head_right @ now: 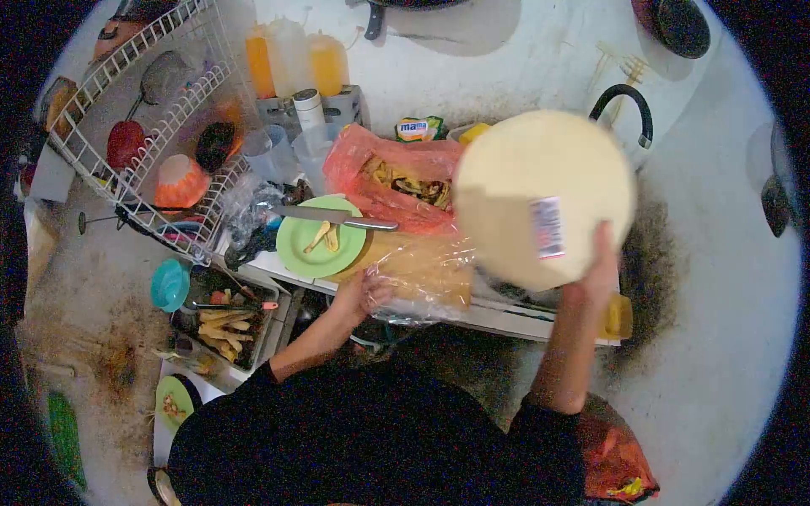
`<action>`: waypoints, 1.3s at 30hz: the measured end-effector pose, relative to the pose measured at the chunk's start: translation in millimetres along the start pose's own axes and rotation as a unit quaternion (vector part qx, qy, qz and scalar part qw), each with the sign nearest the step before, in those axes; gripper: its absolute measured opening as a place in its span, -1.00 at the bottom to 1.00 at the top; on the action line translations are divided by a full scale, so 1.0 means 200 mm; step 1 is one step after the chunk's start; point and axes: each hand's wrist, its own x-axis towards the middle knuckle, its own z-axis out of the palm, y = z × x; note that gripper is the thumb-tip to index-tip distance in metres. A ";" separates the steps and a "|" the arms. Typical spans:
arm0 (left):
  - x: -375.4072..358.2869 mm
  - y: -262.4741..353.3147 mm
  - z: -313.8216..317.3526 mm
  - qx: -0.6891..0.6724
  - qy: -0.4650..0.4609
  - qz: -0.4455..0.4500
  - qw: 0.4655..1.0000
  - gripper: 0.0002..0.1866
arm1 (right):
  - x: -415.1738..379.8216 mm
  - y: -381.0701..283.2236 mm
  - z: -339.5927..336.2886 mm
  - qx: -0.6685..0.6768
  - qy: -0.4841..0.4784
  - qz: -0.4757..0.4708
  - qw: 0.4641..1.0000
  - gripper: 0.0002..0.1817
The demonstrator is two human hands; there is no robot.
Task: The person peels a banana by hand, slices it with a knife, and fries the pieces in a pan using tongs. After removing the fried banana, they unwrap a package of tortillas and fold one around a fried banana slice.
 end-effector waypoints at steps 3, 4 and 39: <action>0.00 -0.01 0.01 -0.072 -0.014 0.013 0.997 -0.52 | -0.06 0.41 -0.08 0.013 -0.030 0.146 0.989 -0.52; 0.03 -0.04 -0.03 -0.152 -0.156 0.010 0.976 -0.51 | -0.06 0.56 -0.16 0.012 -0.060 0.191 0.980 -0.53; 0.09 -0.01 0.06 0.146 0.053 0.186 0.970 -0.51 | -0.13 1.05 -0.16 -0.602 -0.433 -0.098 0.664 -0.73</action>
